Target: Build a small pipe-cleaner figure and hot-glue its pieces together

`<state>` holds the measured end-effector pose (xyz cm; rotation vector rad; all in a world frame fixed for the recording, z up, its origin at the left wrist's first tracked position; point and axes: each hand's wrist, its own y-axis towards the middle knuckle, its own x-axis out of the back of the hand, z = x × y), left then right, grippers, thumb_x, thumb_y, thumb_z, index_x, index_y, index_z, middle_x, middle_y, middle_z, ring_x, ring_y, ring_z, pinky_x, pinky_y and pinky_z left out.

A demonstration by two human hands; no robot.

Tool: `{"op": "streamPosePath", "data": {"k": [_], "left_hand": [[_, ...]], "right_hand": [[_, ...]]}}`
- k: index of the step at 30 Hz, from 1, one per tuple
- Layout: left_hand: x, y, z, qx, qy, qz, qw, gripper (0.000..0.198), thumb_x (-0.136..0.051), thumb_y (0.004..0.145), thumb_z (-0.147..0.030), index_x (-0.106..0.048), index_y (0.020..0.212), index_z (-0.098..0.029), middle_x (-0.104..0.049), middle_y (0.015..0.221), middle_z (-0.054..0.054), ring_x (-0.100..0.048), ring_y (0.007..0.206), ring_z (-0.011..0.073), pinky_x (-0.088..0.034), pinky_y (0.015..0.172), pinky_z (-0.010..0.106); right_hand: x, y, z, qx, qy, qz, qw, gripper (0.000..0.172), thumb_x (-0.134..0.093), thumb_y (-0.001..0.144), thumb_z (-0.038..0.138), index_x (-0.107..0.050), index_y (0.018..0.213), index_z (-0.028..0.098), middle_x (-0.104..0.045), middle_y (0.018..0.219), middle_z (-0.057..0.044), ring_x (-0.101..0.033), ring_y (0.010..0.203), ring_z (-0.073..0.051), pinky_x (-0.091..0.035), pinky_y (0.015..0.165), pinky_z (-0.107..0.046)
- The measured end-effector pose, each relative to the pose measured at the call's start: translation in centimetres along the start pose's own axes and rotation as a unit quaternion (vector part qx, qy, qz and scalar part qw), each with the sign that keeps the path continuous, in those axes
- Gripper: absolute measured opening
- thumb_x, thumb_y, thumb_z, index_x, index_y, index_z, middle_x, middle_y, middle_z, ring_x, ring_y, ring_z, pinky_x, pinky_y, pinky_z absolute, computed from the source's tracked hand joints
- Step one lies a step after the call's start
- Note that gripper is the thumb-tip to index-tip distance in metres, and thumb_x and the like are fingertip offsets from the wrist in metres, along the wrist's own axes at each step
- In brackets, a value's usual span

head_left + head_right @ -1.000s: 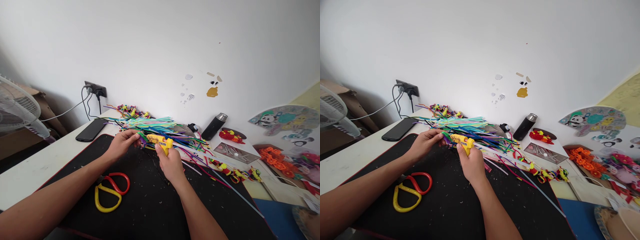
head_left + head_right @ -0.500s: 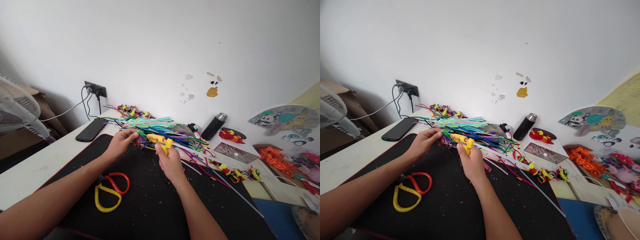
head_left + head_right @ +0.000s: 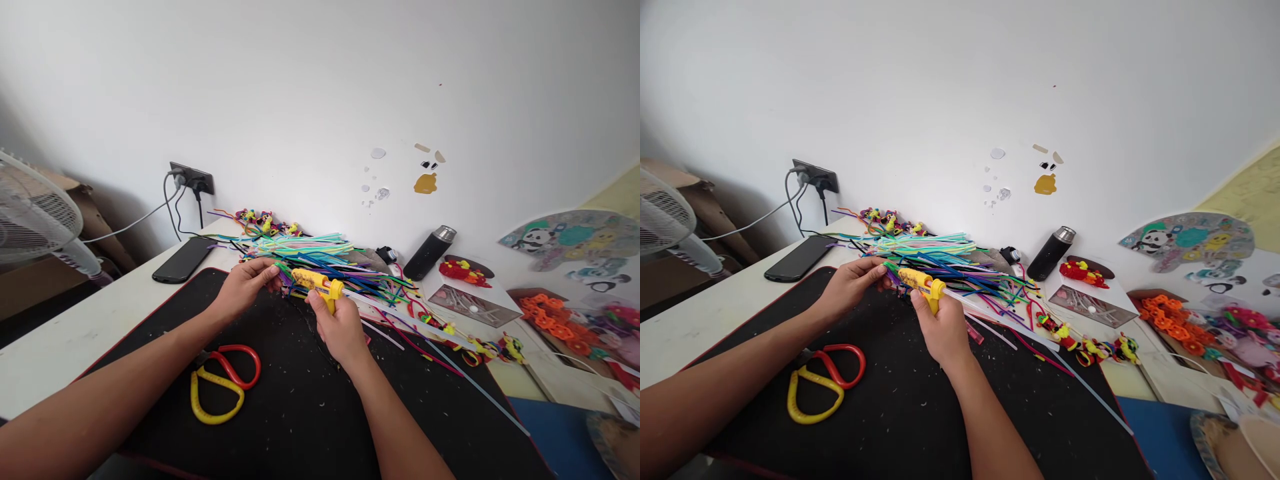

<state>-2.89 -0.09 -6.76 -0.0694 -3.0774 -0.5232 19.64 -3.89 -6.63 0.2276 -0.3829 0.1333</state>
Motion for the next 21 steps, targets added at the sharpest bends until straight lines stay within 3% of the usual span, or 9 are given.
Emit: {"op": "streamPosePath", "data": {"k": [5, 21], "left_hand": [[0.0, -0.1, 0.1, 0.007, -0.001, -0.001, 1.000, 0.043, -0.077, 0.086, -0.059, -0.076, 0.087, -0.017, -0.072, 0.068, 0.004, -0.064, 0.062, 0.0175, -0.052, 0.060, 0.028], [-0.2, -0.1, -0.1, 0.001, 0.004, -0.003, 1.000, 0.044, -0.077, 0.085, -0.061, -0.076, 0.086, -0.017, -0.073, 0.067, 0.004, -0.064, 0.061, 0.0178, -0.052, 0.059, 0.029]], "right_hand": [[0.1, 0.0, 0.2, 0.002, -0.006, -0.003, 1.000, 0.057, -0.051, 0.097, 0.072, -0.067, 0.084, 0.018, -0.044, 0.045, 0.005, -0.044, 0.044, -0.015, -0.031, 0.045, -0.027], [0.4, 0.0, 1.2, -0.009, -0.058, -0.006, 0.998, 0.058, -0.048, 0.098, 0.071, -0.058, 0.069, 0.022, -0.043, 0.042, 0.003, -0.047, 0.045, -0.016, -0.031, 0.046, -0.027]]}}
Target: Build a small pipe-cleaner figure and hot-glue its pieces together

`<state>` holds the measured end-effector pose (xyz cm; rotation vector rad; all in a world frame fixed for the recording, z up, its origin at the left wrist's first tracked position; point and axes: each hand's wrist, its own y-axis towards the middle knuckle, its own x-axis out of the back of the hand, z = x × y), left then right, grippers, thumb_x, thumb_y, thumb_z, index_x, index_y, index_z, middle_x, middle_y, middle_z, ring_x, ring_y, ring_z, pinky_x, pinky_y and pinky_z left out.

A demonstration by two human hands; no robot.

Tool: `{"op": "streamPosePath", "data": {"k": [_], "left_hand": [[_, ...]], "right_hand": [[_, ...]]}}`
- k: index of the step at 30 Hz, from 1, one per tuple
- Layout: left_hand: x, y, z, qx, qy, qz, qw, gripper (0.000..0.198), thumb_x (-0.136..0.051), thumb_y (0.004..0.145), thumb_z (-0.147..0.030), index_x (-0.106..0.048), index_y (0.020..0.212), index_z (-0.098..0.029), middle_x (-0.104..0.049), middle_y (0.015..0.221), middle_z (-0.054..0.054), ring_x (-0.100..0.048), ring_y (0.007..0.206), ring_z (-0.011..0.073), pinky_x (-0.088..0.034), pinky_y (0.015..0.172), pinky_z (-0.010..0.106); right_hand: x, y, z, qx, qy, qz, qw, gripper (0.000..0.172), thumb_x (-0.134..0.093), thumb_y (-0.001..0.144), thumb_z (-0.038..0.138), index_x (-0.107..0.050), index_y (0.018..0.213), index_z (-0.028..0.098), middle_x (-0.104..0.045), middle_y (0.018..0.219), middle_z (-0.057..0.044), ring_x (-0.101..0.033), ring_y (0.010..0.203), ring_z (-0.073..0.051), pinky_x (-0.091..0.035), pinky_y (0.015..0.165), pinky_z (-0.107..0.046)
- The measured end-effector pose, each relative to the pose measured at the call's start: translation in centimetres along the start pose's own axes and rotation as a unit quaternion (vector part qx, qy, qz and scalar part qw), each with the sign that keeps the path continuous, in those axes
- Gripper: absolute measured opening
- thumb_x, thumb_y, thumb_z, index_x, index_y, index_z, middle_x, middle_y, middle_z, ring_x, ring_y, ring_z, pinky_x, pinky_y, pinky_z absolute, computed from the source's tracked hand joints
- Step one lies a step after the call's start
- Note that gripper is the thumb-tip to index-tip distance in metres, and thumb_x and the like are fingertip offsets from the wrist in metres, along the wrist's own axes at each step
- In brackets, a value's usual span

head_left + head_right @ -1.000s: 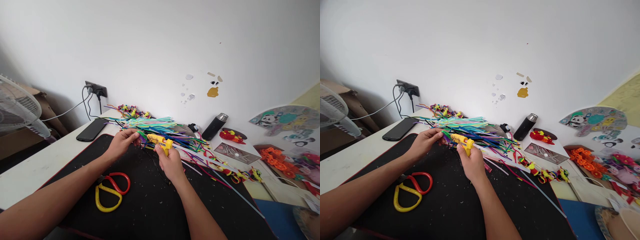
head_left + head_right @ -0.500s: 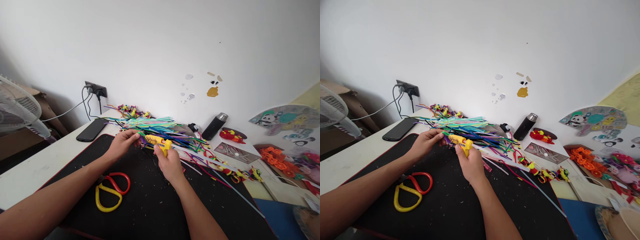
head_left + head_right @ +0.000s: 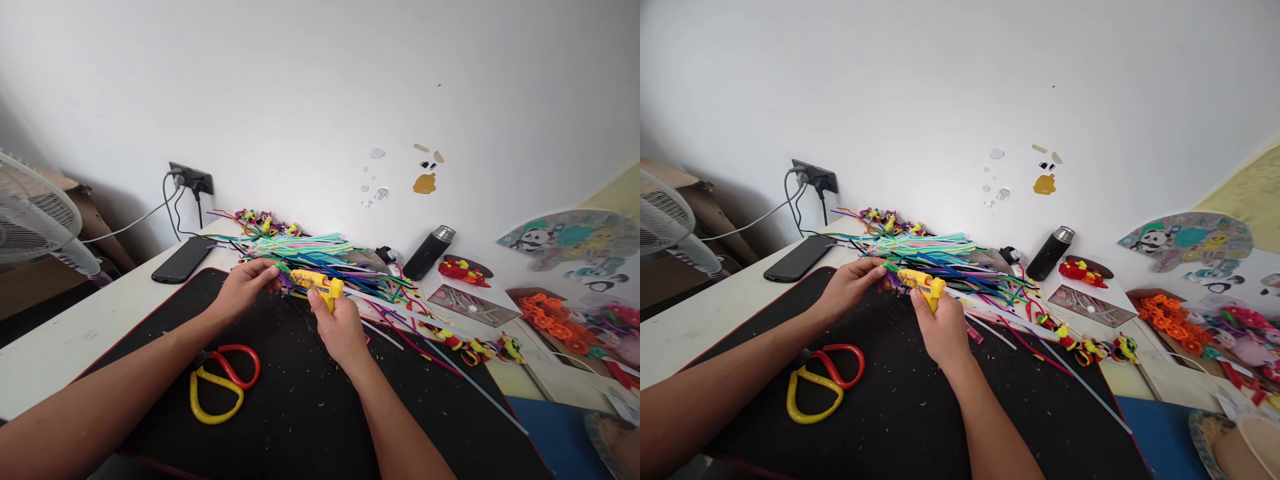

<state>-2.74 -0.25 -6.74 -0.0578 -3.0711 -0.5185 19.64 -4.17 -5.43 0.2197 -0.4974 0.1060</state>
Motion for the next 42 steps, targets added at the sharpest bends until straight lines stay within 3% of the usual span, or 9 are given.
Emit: {"op": "streamPosePath", "data": {"k": [30, 42], "left_hand": [[0.20, 0.03, -0.50, 0.004, -0.013, -0.037, 0.999, 0.046, -0.080, 0.081, -0.063, -0.076, 0.084, -0.017, -0.074, 0.068, 0.005, -0.064, 0.061, 0.0179, -0.053, 0.061, 0.030], [0.21, 0.18, -0.06, 0.007, -0.038, -0.058, 0.998, 0.047, -0.081, 0.080, -0.063, -0.075, 0.082, -0.017, -0.073, 0.067, 0.005, -0.064, 0.062, 0.0174, -0.052, 0.061, 0.028]], "right_hand": [[0.21, 0.07, 0.18, 0.007, -0.028, -0.010, 1.000, 0.058, -0.049, 0.099, 0.067, -0.046, 0.060, 0.024, -0.043, 0.044, 0.002, -0.045, 0.048, -0.016, -0.029, 0.050, -0.028], [0.28, 0.05, 0.36, 0.015, -0.046, -0.021, 0.999, 0.055, -0.049, 0.099, 0.065, -0.048, 0.062, 0.024, -0.044, 0.046, 0.002, -0.047, 0.049, -0.016, -0.030, 0.050, -0.028]]}}
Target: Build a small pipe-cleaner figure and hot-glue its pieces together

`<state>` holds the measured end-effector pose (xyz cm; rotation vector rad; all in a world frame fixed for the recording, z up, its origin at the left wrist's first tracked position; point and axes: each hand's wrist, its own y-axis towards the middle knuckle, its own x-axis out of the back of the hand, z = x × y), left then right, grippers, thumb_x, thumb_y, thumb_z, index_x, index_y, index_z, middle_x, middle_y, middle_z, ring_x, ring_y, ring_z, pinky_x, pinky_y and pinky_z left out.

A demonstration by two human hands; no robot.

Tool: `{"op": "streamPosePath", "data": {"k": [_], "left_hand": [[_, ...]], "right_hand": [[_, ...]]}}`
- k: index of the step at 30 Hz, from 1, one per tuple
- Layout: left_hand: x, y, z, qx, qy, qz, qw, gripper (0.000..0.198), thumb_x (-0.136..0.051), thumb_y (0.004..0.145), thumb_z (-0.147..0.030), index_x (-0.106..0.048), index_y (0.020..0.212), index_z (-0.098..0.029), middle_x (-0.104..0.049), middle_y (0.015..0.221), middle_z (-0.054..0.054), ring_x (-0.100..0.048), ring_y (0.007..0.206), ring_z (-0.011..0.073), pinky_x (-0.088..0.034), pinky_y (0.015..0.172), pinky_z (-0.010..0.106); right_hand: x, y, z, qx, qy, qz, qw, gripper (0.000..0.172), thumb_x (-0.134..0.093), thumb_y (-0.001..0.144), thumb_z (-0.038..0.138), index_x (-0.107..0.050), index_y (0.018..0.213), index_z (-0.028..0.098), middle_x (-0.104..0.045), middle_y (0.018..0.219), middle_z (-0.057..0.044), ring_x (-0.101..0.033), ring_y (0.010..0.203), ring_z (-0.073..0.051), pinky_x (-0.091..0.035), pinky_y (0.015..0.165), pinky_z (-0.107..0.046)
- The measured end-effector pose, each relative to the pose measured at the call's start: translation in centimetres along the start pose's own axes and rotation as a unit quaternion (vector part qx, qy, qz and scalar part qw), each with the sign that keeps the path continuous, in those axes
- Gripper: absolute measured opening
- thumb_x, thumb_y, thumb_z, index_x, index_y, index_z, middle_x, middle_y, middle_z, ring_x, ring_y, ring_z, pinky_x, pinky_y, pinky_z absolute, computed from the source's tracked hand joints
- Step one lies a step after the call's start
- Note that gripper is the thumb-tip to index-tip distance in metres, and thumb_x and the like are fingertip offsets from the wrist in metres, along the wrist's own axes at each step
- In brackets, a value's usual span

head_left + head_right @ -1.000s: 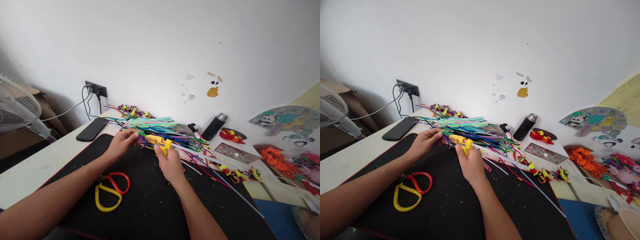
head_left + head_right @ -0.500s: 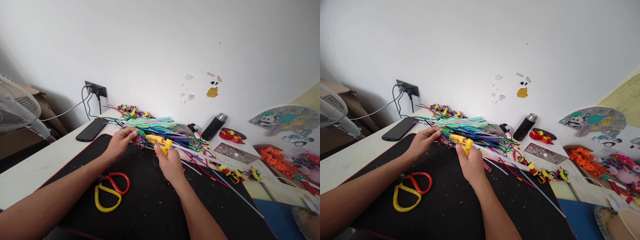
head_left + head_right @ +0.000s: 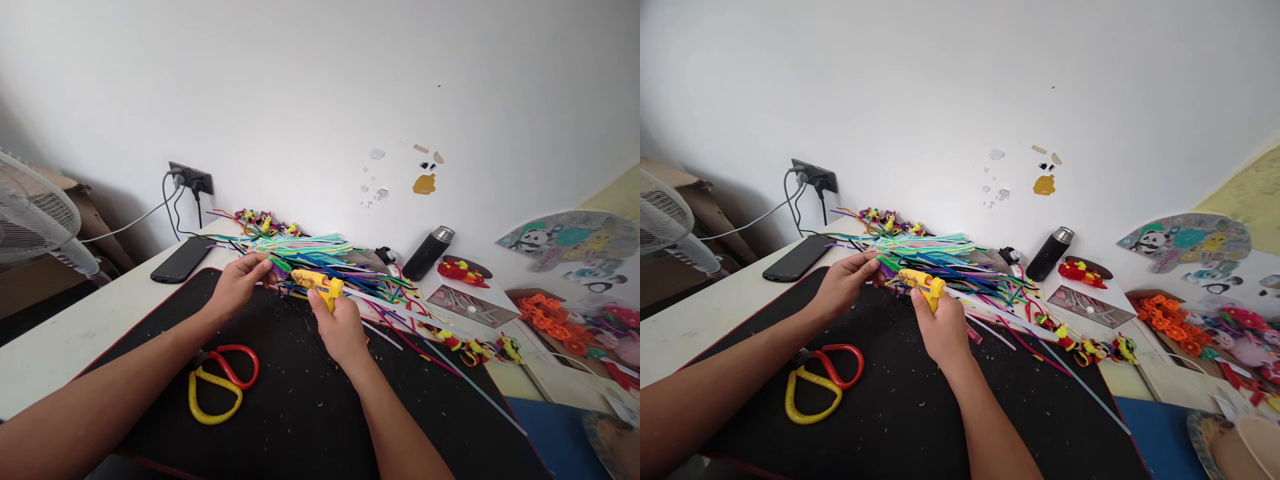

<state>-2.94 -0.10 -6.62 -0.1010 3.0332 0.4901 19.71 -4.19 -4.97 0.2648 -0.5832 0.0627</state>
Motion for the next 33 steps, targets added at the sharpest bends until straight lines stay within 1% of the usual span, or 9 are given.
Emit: {"op": "streamPosePath", "data": {"k": [6, 9, 13, 19, 21, 24, 26, 30, 33], "left_hand": [[0.04, 0.04, 0.19, -0.002, -0.010, 0.000, 1.000, 0.046, -0.082, 0.080, -0.061, -0.076, 0.084, -0.016, -0.073, 0.067, 0.005, -0.063, 0.061, 0.0176, -0.051, 0.060, 0.029], [0.09, -0.02, 0.33, 0.001, -0.015, -0.003, 1.000, 0.046, -0.082, 0.080, -0.062, -0.077, 0.084, -0.016, -0.073, 0.067, 0.005, -0.063, 0.062, 0.0169, -0.051, 0.061, 0.028], [0.14, -0.05, 0.48, 0.003, -0.020, -0.003, 1.000, 0.046, -0.083, 0.080, -0.062, -0.077, 0.085, -0.017, -0.073, 0.067, 0.005, -0.064, 0.062, 0.0167, -0.051, 0.061, 0.028], [0.00, -0.04, 0.16, 0.001, -0.008, 0.002, 1.000, 0.047, -0.082, 0.079, -0.064, -0.076, 0.083, -0.017, -0.073, 0.067, 0.005, -0.064, 0.061, 0.0173, -0.051, 0.060, 0.029], [-0.01, -0.06, 0.08, 0.001, 0.000, 0.002, 1.000, 0.047, -0.081, 0.080, -0.064, -0.076, 0.083, -0.017, -0.073, 0.067, 0.005, -0.064, 0.061, 0.0172, -0.051, 0.060, 0.029], [0.03, -0.08, 0.05, 0.001, 0.018, 0.006, 1.000, 0.046, -0.079, 0.082, -0.063, -0.076, 0.084, -0.017, -0.073, 0.068, 0.005, -0.064, 0.062, 0.0173, -0.052, 0.061, 0.029], [0.05, -0.10, 0.06, 0.002, 0.026, 0.012, 1.000, 0.046, -0.079, 0.083, -0.063, -0.076, 0.085, -0.017, -0.073, 0.069, 0.004, -0.064, 0.062, 0.0173, -0.052, 0.061, 0.029], [-0.01, -0.17, 0.04, -0.003, 0.035, 0.022, 0.999, 0.045, -0.076, 0.085, -0.062, -0.075, 0.084, -0.017, -0.073, 0.069, 0.004, -0.063, 0.062, 0.0174, -0.052, 0.062, 0.029], [-0.10, -0.26, 0.00, -0.006, 0.043, 0.031, 0.999, 0.044, -0.076, 0.085, -0.062, -0.074, 0.083, -0.017, -0.072, 0.068, 0.004, -0.063, 0.062, 0.0176, -0.051, 0.062, 0.030]], "right_hand": [[-0.06, 0.08, -0.10, 0.006, -0.003, -0.006, 1.000, 0.055, -0.049, 0.099, 0.065, -0.046, 0.061, 0.024, -0.042, 0.046, 0.003, -0.045, 0.048, -0.016, -0.029, 0.050, -0.028], [-0.10, 0.08, -0.22, 0.001, 0.005, 0.000, 1.000, 0.056, -0.049, 0.099, 0.065, -0.047, 0.061, 0.024, -0.044, 0.045, 0.002, -0.046, 0.048, -0.016, -0.029, 0.050, -0.028], [-0.18, 0.09, -0.39, 0.001, 0.015, -0.003, 1.000, 0.055, -0.050, 0.099, 0.065, -0.048, 0.063, 0.024, -0.043, 0.045, 0.003, -0.045, 0.046, -0.015, -0.028, 0.049, -0.028], [-0.38, 0.14, -0.61, -0.008, 0.035, 0.000, 0.999, 0.054, -0.049, 0.098, 0.067, -0.058, 0.073, 0.021, -0.044, 0.046, 0.004, -0.045, 0.048, -0.016, -0.030, 0.050, -0.028], [-0.39, 0.15, -0.61, -0.007, 0.036, 0.005, 0.999, 0.054, -0.049, 0.097, 0.067, -0.061, 0.074, 0.020, -0.045, 0.049, 0.004, -0.046, 0.050, -0.016, -0.031, 0.052, -0.028], [-0.36, 0.10, -0.50, 0.011, 0.031, -0.005, 0.999, 0.053, -0.050, 0.097, 0.065, -0.063, 0.075, 0.018, -0.053, 0.057, 0.001, -0.050, 0.057, -0.016, -0.034, 0.056, -0.028], [-0.33, 0.02, -0.37, 0.019, 0.026, -0.014, 0.999, 0.051, -0.051, 0.097, 0.063, -0.061, 0.073, 0.019, -0.056, 0.061, 0.000, -0.050, 0.059, -0.016, -0.034, 0.057, -0.028], [-0.33, -0.12, -0.21, 0.023, 0.008, -0.020, 1.000, 0.052, -0.052, 0.097, 0.063, -0.052, 0.065, 0.021, -0.050, 0.057, 0.002, -0.045, 0.055, -0.015, -0.029, 0.054, -0.028], [-0.36, -0.14, -0.23, 0.029, 0.000, -0.023, 0.999, 0.051, -0.052, 0.097, 0.061, -0.051, 0.065, 0.021, -0.049, 0.058, 0.002, -0.043, 0.055, -0.015, -0.028, 0.053, -0.028]]}}
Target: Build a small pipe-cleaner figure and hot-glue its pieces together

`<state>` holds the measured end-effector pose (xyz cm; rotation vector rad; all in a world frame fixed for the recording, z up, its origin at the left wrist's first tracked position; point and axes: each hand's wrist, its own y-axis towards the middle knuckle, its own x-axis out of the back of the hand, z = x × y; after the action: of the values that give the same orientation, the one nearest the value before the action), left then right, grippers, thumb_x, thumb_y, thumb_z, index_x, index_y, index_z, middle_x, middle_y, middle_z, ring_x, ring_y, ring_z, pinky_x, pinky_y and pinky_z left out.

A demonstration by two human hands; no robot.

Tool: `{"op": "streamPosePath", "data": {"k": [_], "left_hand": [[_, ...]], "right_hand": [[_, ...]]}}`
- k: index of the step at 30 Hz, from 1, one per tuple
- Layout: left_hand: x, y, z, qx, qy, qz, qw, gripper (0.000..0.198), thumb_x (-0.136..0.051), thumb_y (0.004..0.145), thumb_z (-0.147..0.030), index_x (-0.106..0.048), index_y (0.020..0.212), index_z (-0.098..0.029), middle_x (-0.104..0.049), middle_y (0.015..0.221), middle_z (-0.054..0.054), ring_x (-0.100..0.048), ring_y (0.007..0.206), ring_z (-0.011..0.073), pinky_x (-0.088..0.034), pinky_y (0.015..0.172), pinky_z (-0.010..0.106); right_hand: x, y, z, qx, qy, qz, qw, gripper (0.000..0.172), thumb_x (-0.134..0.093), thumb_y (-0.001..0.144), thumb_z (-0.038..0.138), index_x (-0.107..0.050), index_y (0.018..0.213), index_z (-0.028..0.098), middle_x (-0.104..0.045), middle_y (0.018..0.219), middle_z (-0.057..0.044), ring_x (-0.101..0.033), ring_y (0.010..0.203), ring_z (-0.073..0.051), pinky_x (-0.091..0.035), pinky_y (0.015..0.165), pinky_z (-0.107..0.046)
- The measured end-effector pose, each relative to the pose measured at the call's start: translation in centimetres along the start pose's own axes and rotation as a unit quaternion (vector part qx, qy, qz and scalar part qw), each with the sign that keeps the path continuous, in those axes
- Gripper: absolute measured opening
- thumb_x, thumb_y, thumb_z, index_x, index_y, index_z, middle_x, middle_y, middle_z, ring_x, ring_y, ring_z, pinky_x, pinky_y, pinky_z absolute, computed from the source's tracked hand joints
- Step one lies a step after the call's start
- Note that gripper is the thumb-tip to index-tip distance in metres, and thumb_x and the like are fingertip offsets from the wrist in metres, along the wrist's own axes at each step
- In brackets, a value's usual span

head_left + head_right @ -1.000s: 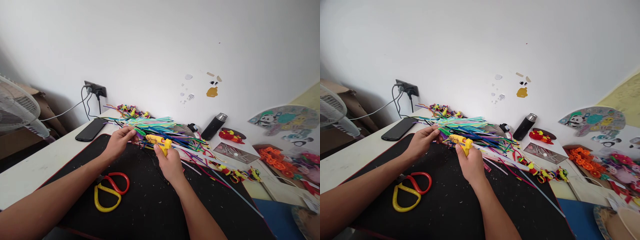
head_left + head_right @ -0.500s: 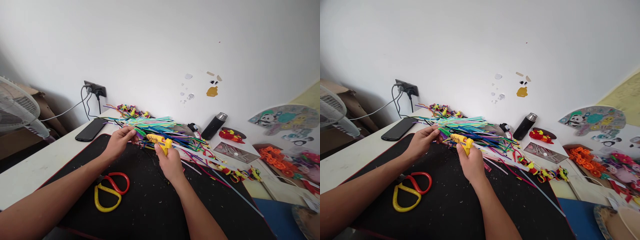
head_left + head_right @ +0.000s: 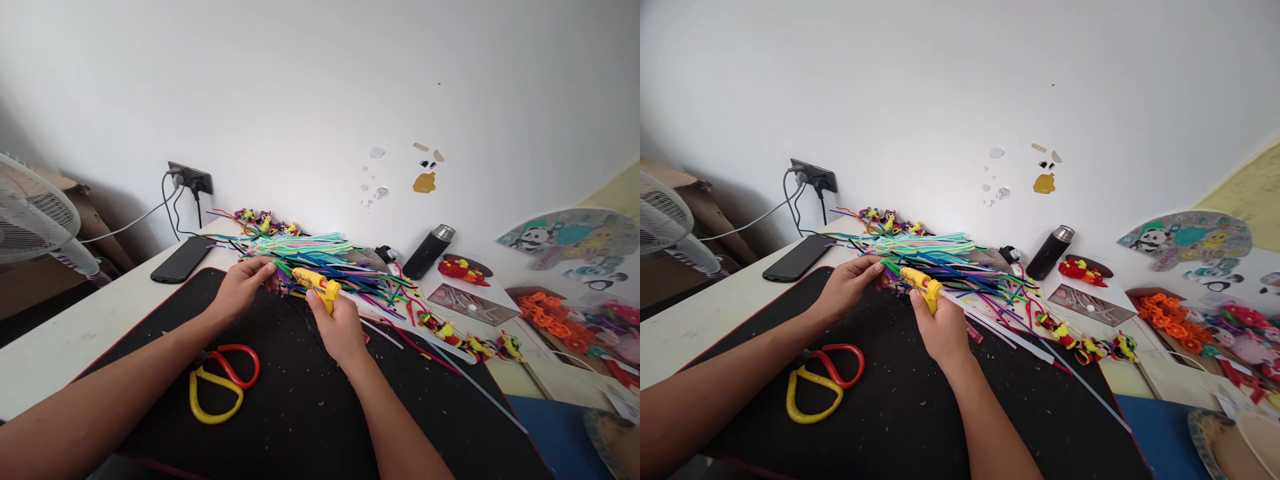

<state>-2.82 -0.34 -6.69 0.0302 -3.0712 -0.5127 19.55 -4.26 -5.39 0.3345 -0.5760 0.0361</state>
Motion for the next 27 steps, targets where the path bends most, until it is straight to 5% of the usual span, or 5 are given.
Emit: {"op": "streamPosePath", "data": {"k": [27], "left_hand": [[-0.21, -0.21, -0.60, -0.008, 0.004, -0.006, 1.000, 0.045, -0.074, 0.086, -0.062, -0.073, 0.081, -0.018, -0.072, 0.067, 0.004, -0.064, 0.062, 0.0186, -0.052, 0.062, 0.031]], "right_hand": [[0.36, 0.28, 0.16, 0.003, -0.039, -0.004, 0.999, 0.054, -0.048, 0.100, 0.063, -0.048, 0.064, 0.023, -0.039, 0.053, 0.004, -0.038, 0.052, -0.014, -0.026, 0.054, -0.030]]}}
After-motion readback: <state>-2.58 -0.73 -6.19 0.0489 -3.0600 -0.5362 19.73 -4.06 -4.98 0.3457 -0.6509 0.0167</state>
